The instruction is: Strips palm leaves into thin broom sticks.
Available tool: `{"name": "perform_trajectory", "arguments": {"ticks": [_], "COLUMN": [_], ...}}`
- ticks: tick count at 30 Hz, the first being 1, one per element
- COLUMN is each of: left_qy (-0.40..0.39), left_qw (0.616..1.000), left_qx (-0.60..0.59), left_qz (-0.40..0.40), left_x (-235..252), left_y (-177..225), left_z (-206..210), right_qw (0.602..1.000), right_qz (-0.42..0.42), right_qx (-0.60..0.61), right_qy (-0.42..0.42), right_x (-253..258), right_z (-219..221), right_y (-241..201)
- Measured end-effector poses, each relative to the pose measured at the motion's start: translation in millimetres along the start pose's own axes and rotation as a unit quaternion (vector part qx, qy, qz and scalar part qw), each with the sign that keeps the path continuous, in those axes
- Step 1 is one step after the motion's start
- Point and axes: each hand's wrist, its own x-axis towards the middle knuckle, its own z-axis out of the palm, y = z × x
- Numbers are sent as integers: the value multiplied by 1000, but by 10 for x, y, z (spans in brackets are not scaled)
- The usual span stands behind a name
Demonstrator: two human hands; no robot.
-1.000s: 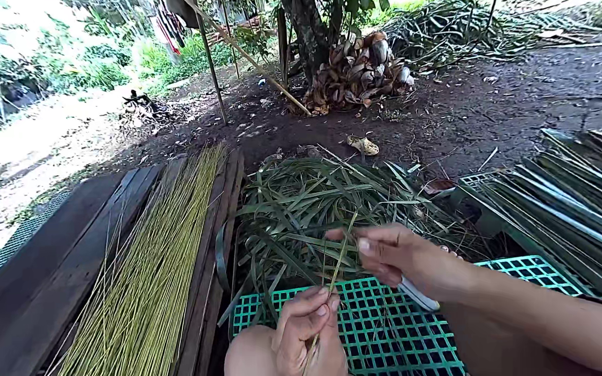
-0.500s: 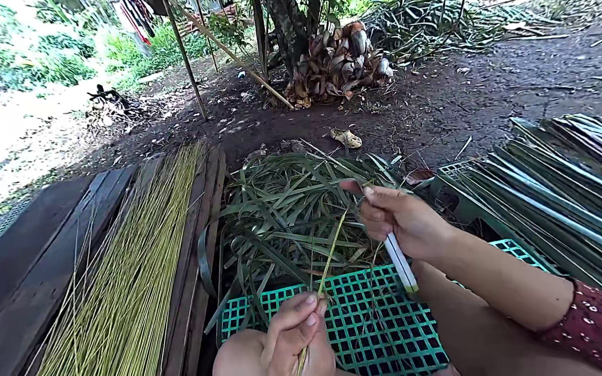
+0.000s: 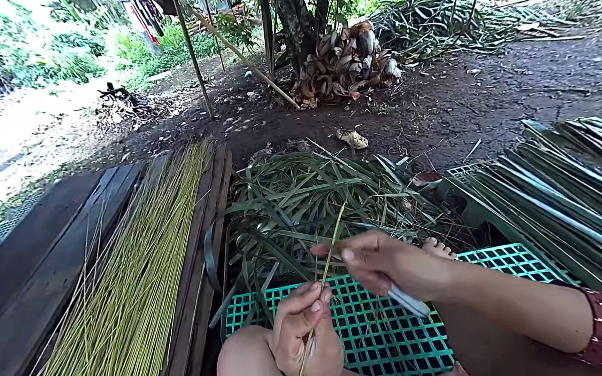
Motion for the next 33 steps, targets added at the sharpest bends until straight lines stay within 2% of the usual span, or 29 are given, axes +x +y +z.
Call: {"name": "perform_trajectory", "arguments": {"ticks": [2,4,8,9,11,13,15,17,18,19,22,23,25,28,30,31,33], "left_qy": [-19,-28,-54,-60,-80,-79,-63,-48,-38,-30,-19,-18,-19,-23,-18,-14,-2], "left_qw": [1000,999,997,996,994,994,996,998,998,999,1000,1000,999,998,998,999,999], "left_qx": [12,15,24,15,9,14,18,15,13,10,2,-2,-9,-26,-25,-21,-15], "left_qz": [15,24,58,65,73,74,67,48,37,26,-1,-11,-32,-50,-47,-43,-40], "left_x": [6,4,18,24,25,8,-11,-24,-28,-26,-23,-19,3,18,3,-9,-29], "left_y": [15,0,-98,-105,-92,-93,-79,-45,-30,-26,-55,-53,-10,53,60,57,49], "left_z": [-78,-125,-116,-96,-86,-85,-92,-108,-108,-102,-42,-13,18,-50,-90,-92,-72], "right_qw": [991,986,993,989,988,996,998,984,980,983,997,996,997,990,979,981,995], "right_qz": [-21,-14,71,83,87,58,19,-11,-16,-14,18,28,26,-19,-39,-33,2], "right_qx": [56,93,56,45,33,13,22,65,83,91,72,62,58,75,96,95,73], "right_qy": [117,139,-80,-112,-125,-67,50,164,182,157,-32,-61,-32,118,174,166,72], "right_x": [15,-28,-132,-125,-104,-80,-41,-5,-11,-41,-103,-95,-68,-28,-8,-13,-50], "right_z": [-189,-316,-104,-23,56,26,-91,-247,-301,-322,-183,-107,-41,-160,-232,-225,-144], "right_y": [-82,-111,-75,-63,-29,-34,-66,-101,-113,-105,-49,-43,-35,-52,-78,-75,-40]}}
